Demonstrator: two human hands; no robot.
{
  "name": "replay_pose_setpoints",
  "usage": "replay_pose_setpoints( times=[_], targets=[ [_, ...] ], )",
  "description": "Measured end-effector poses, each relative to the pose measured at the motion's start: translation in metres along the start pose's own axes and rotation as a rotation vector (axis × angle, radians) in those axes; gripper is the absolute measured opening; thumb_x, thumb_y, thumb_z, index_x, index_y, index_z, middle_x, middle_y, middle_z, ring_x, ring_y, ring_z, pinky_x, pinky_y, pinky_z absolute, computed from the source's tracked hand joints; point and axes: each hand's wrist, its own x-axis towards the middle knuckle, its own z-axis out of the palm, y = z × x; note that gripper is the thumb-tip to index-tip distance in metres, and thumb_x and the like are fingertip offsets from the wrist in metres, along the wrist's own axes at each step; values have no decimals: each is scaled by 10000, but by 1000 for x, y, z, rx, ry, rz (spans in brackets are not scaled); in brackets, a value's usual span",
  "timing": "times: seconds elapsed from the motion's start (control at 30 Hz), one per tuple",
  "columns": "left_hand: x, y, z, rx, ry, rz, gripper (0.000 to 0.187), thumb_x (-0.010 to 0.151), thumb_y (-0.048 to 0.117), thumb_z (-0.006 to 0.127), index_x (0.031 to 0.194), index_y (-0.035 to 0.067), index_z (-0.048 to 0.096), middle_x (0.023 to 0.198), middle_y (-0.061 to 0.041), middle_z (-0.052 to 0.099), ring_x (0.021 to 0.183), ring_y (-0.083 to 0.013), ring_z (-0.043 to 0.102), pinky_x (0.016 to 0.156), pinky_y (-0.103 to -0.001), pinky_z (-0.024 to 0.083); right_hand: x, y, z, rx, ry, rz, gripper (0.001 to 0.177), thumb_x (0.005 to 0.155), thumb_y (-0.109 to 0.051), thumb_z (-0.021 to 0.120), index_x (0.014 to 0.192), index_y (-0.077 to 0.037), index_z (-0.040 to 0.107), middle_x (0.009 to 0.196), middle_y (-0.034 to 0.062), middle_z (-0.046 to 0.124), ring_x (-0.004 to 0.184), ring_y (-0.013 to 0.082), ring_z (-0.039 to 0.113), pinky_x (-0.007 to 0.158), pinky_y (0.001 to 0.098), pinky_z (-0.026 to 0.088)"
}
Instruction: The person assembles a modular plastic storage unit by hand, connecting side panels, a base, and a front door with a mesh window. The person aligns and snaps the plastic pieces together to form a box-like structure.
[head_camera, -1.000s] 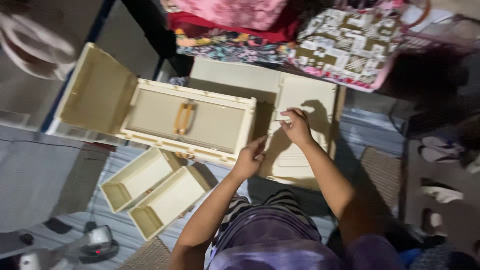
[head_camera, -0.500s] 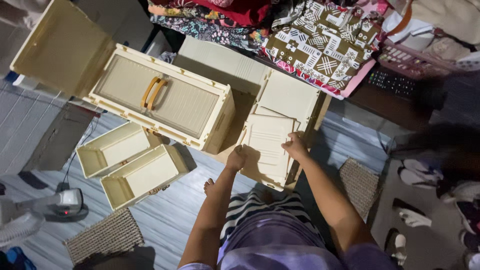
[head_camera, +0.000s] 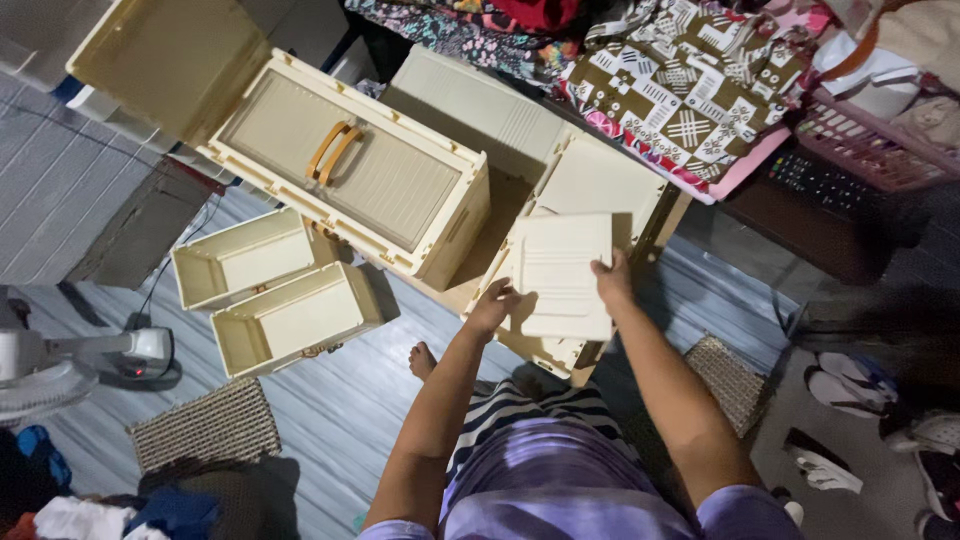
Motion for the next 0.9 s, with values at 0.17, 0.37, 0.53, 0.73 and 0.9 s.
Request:
replay_pose_setpoints(
  times=[0.17,0.37,0.53,0.73,0.9],
  targets=[
    [-38,52,11,92,24,187,692,889,27,676,1515,66,383,1331,-134,551,1033,-228,685,852,-360,577,11,-17,-12,487,-110,184,343,969,-162,709,1282,-73,599,1084,36,678,963,166,622,810,337,518],
    [-67,99,-36,85,-85,621,554,936,-77,644,1456,14,477,1314,-116,670,1210,-226,654,1020,-350,538,22,-62,44,710,-232,188,388,967,-131,694,1323,-61,556,1101,14,678,1004,147,660,873,327,559],
    [-71,145,-137,-424,-13,429,580,1020,44,652,1530,171,407,1021,-84,586,816,-177,588,701,-317,498,31,-132,101,511,-518,-91,518,988,-159,704,1455,-4,542,1237,49,698,1101,129,644,973,290,529],
    [-102,234,-244,-138,-33,257,552,890,106,597,1432,142,500,1076,-71,734,841,-150,701,687,-298,577,29,-251,150,-34,-695,-354,561,963,-194,723,1461,-16,538,1369,85,668,1199,130,621,1000,269,501],
    [-95,250,-261,130,-158,356,359,975,77,680,1325,18,628,1075,-68,729,892,-133,648,774,-298,515,-2,-325,203,-277,-750,-523,525,897,-244,777,1394,-163,631,1390,87,664,1247,220,630,1049,342,485]
  ],
)
